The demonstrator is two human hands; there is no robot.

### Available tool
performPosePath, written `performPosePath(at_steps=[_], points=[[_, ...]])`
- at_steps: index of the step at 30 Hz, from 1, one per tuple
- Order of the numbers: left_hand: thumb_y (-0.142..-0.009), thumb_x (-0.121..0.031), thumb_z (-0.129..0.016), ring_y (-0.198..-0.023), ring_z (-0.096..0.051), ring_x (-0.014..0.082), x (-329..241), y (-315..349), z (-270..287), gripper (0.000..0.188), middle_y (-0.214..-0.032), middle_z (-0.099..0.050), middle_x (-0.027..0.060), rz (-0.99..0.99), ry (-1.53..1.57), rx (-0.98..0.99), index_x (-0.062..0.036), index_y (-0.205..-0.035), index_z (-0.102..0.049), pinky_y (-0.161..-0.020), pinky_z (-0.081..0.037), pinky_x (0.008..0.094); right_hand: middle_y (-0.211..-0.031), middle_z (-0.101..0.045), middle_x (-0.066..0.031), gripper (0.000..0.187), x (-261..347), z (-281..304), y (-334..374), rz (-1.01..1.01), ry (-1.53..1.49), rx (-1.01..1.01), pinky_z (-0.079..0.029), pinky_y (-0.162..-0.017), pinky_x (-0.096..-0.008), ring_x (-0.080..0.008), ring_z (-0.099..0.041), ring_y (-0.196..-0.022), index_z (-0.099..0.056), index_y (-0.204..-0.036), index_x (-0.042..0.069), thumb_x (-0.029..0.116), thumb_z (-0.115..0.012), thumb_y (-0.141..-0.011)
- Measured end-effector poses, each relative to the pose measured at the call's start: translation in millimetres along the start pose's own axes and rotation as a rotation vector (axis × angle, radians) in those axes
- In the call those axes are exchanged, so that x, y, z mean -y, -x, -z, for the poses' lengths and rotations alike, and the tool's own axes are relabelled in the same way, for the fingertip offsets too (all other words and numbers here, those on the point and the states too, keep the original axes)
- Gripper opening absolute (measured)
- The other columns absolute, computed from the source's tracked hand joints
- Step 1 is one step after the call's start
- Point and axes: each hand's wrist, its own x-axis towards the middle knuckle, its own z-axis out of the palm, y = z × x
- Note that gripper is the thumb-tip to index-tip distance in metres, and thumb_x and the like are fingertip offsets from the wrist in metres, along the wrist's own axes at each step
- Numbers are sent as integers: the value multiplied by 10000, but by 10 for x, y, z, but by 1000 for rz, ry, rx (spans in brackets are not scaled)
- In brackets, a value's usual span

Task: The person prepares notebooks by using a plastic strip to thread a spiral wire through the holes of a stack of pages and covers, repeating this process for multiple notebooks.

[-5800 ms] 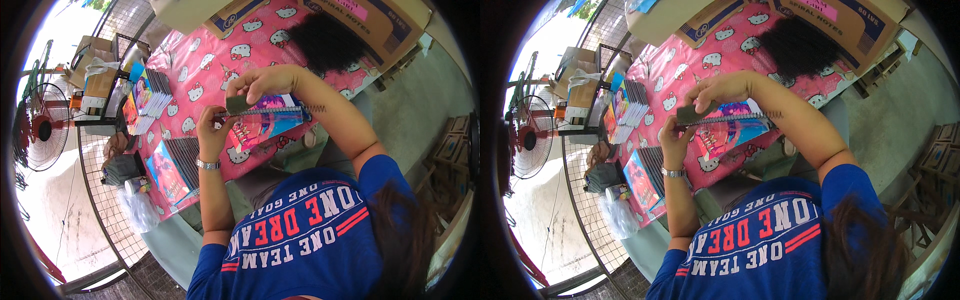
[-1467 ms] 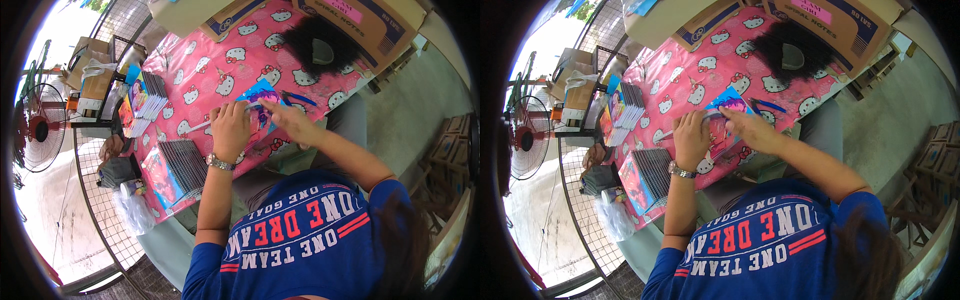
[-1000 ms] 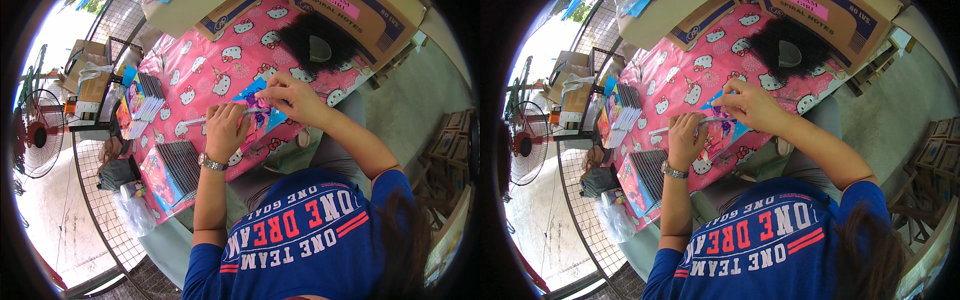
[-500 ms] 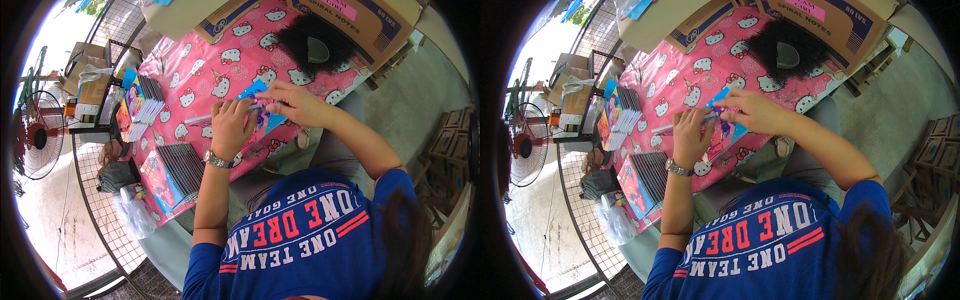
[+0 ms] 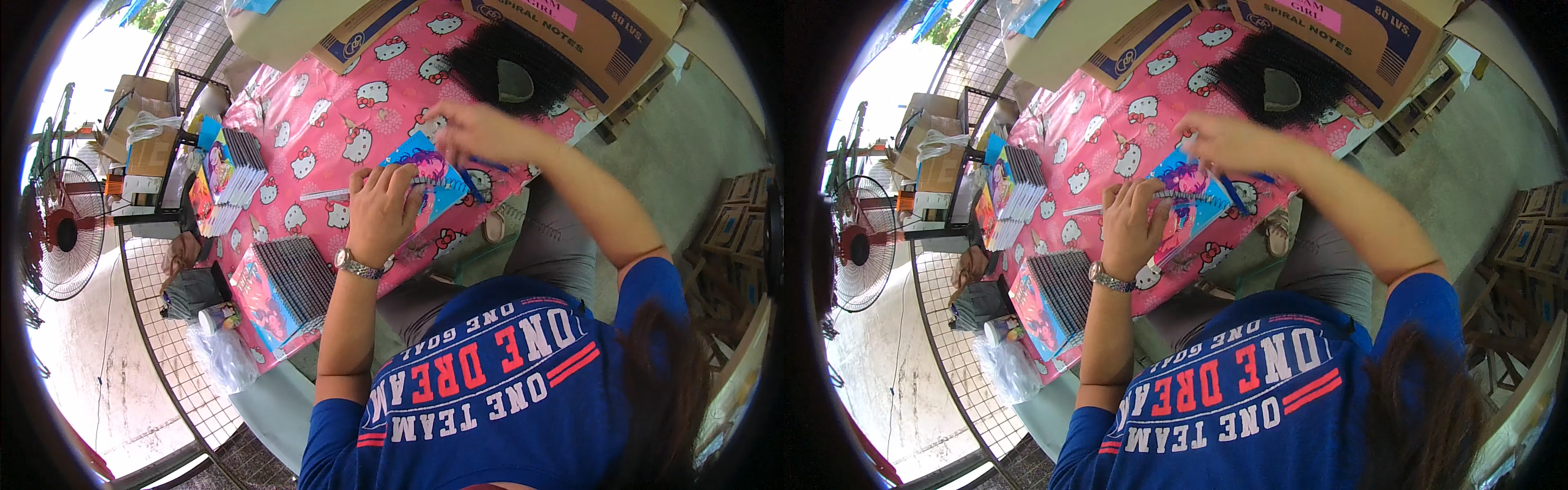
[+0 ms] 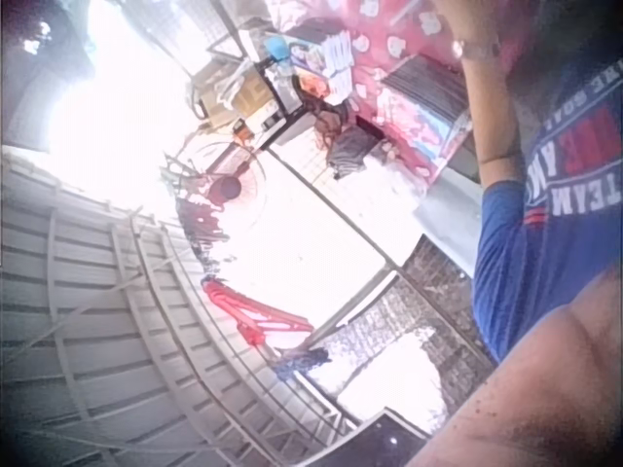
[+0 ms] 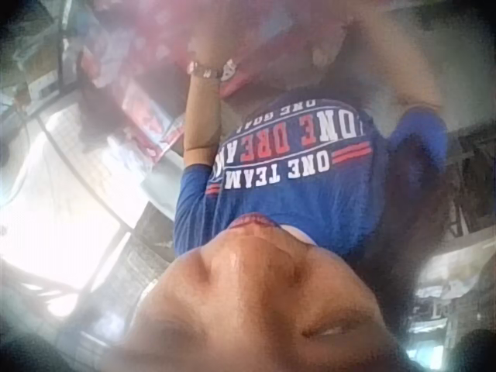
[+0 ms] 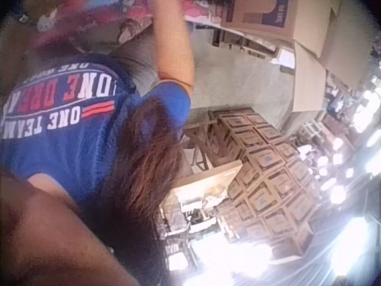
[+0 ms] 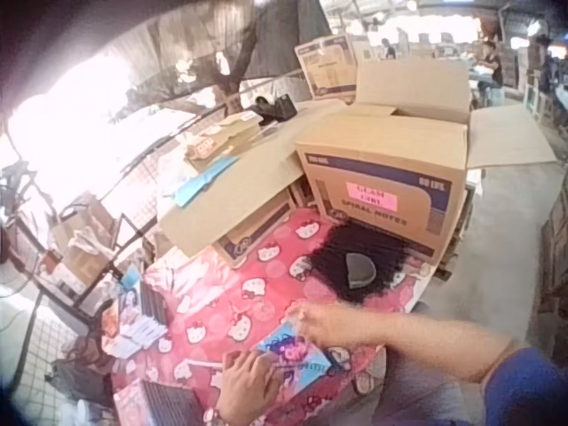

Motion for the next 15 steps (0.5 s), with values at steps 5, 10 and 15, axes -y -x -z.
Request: performPosePath(at_steps=[5,10,15], points=[[-875,-190,-670,-997,-603,299,27,68,11,210,-999,-663,85,-38,-11,40,-89,-1051,-618,-973,-386,435,-1512,-382,-204,443,-1131,1234,-362,61,1247,-299,-402,-1054,-522,-403,-411,-1342,-649,-1130,84,196,-738,-711],[-817,-280,-740,-1257,-469,355,-147,322,-137,254,-1091,-631,57,334,-315,-185,-128,-996,-644,-1092,-216,590,-1444,-440,-163,459,-779,975,-273,54,999,-224,-416,-1044,-468,-363,-468,-1277,-663,-1144,92,206,-732,-704],[-749,-297,-794,-1276,-469,335,-27,399,-202,272,-1027,-603,29,325,-136,-188,-141,-923,-656,-1098,-16,698,-1294,-521,-97,557,-261,189,-199,389,-488,558,-443,-996,-360,-225,-549,-1137,-673,-1245,112,260,-716,-710]])
